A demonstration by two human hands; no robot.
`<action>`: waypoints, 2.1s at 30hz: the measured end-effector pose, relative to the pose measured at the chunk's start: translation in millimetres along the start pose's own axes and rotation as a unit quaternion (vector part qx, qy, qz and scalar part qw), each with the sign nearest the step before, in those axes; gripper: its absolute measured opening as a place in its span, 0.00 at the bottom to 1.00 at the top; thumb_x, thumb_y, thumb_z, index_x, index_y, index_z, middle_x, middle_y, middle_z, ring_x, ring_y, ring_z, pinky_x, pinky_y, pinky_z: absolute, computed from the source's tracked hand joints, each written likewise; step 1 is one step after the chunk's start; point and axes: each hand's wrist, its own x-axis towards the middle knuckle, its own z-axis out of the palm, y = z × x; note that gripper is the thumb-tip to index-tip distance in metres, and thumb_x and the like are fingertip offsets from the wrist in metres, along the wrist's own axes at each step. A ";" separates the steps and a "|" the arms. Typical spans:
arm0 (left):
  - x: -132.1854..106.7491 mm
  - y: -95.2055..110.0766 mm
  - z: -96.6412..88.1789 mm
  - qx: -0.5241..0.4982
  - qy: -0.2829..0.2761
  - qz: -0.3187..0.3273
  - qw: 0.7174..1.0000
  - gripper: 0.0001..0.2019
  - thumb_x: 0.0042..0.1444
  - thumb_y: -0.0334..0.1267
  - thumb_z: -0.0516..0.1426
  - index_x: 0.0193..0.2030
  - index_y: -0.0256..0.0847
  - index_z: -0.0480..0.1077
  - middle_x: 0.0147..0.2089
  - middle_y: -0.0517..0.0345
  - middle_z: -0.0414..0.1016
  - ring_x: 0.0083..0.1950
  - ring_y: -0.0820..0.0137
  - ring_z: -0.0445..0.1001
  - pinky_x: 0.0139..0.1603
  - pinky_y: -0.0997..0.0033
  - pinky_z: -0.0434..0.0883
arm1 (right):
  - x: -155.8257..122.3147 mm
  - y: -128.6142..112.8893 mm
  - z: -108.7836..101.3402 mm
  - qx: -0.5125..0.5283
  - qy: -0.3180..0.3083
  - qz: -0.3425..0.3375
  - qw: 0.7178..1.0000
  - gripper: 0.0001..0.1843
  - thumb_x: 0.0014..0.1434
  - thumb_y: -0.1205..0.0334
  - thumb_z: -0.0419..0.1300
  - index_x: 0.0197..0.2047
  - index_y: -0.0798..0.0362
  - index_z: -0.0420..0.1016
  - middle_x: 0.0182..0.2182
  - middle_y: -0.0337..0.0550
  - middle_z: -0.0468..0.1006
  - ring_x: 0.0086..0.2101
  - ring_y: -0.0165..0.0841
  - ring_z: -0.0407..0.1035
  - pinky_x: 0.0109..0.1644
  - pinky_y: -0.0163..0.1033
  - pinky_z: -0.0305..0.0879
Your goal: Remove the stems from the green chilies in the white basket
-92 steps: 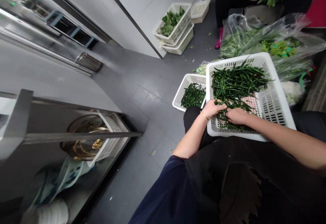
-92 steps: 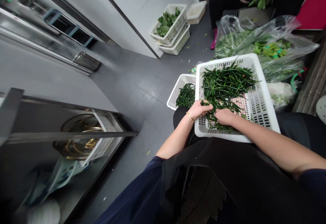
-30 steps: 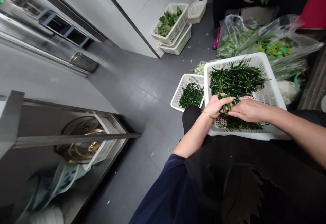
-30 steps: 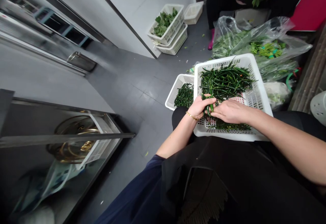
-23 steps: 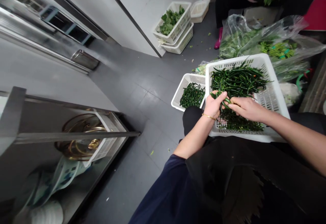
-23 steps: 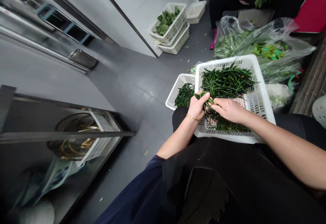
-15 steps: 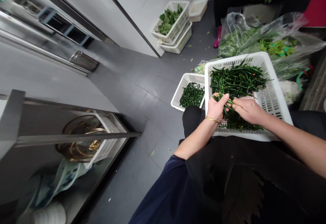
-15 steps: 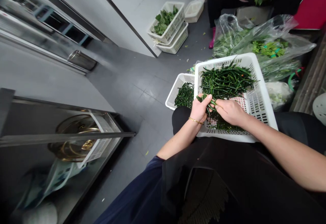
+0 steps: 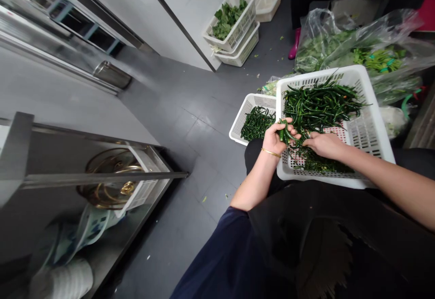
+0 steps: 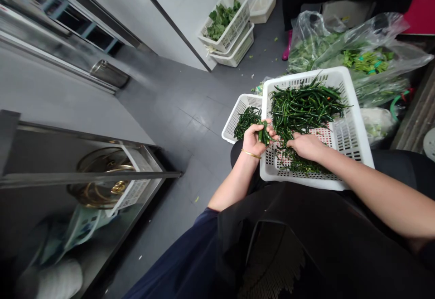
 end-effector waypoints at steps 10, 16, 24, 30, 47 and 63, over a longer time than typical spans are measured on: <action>-0.1 -9.0 -6.1 0.026 -0.006 -0.006 1.000 0.16 0.41 0.30 0.63 0.23 0.38 0.55 0.16 0.71 0.50 0.16 0.84 0.52 0.19 0.79 0.55 | 38.6 -6.7 31.9 -0.063 -0.030 -0.061 0.996 0.21 0.60 0.70 0.42 0.53 0.52 0.67 0.39 0.56 0.71 0.32 0.37 0.70 0.34 0.40 0.61; 4.5 -11.9 -11.0 0.065 0.040 0.036 0.996 0.17 0.40 0.34 0.65 0.23 0.38 0.56 0.18 0.69 0.56 0.18 0.82 0.57 0.22 0.76 0.61 | 34.7 5.9 26.7 0.014 0.005 -0.035 0.999 0.16 0.57 0.59 0.51 0.46 0.53 0.71 0.35 0.50 0.76 0.32 0.37 0.70 0.33 0.37 0.60; 19.1 -51.9 1.4 0.215 0.042 0.061 0.974 0.18 0.35 0.41 0.67 0.30 0.35 0.66 0.18 0.67 0.62 0.16 0.82 0.58 0.20 0.77 0.56 | -13.5 10.0 -30.8 0.282 0.152 0.128 0.939 0.20 0.55 0.46 0.52 0.29 0.54 0.72 0.19 0.40 0.72 0.22 0.31 0.65 0.26 0.34 0.54; 21.0 -68.0 9.8 0.146 0.007 0.020 0.989 0.17 0.38 0.43 0.65 0.33 0.35 0.67 0.22 0.64 0.65 0.18 0.83 0.56 0.20 0.77 0.53 | -38.4 -10.1 -53.4 0.320 0.118 0.044 0.939 0.18 0.54 0.53 0.53 0.43 0.53 0.73 0.22 0.39 0.74 0.23 0.30 0.66 0.27 0.34 0.57; 6.4 -44.7 1.3 0.149 -0.071 -0.107 0.980 0.11 0.35 0.32 0.63 0.25 0.34 0.64 0.18 0.66 0.59 0.16 0.83 0.54 0.18 0.78 0.53 | -45.5 0.7 -43.9 0.508 0.056 0.021 0.859 0.20 0.55 0.45 0.53 0.26 0.54 0.67 0.16 0.38 0.69 0.18 0.28 0.63 0.23 0.33 0.58; 12.7 -28.7 3.6 0.017 0.024 -0.057 0.998 0.11 0.37 0.31 0.61 0.23 0.36 0.60 0.23 0.61 0.66 0.23 0.77 0.66 0.23 0.76 0.61 | -27.9 50.4 -23.1 0.051 0.022 0.180 0.982 0.30 0.59 0.40 0.43 0.35 0.55 0.76 0.33 0.54 0.75 0.34 0.43 0.68 0.35 0.43 0.59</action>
